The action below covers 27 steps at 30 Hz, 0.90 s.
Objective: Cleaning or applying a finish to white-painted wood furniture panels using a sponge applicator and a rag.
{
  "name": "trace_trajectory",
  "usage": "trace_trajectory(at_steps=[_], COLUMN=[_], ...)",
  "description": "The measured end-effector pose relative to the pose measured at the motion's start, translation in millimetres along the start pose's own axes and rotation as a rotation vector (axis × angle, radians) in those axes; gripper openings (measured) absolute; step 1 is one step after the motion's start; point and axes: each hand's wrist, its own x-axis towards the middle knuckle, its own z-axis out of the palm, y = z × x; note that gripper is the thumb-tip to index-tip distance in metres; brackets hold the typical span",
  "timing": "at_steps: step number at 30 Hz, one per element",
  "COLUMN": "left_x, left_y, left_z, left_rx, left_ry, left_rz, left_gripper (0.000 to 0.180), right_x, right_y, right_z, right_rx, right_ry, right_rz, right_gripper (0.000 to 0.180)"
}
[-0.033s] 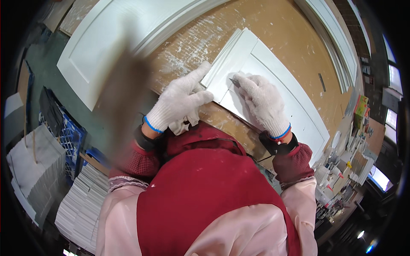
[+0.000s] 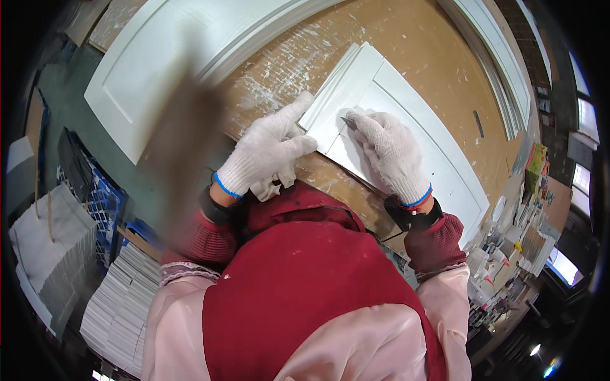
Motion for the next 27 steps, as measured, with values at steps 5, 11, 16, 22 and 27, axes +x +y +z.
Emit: trace_trajectory(at_steps=[5, 11, 16, 22, 27], left_x=[-2, -1, 0, -2, -1], left_y=[7, 6, 6, 8, 8], left_z=[-2, -2, -2, -2, -3], left_rx=[0.103, 0.111, 0.110, 0.129, 0.130], left_ry=[-0.007, -0.001, 0.004, 0.012, 0.011], left_rz=[0.003, 0.007, -0.005, 0.029, 0.021], left_gripper=[0.071, 0.072, 0.072, 0.071, 0.070], right_x=[2, 1, 0, 0, 0], right_y=[6, 0, -2, -1, -2], right_z=[7, 3, 5, 11, 7], right_rx=[-0.038, -0.082, -0.065, -0.051, -0.017], right_ry=[0.073, 0.042, -0.076, 0.114, -0.023], right_rz=[-0.101, -0.135, -0.127, -0.098, -0.107], right_gripper=[0.023, 0.023, 0.042, 0.024, 0.033])
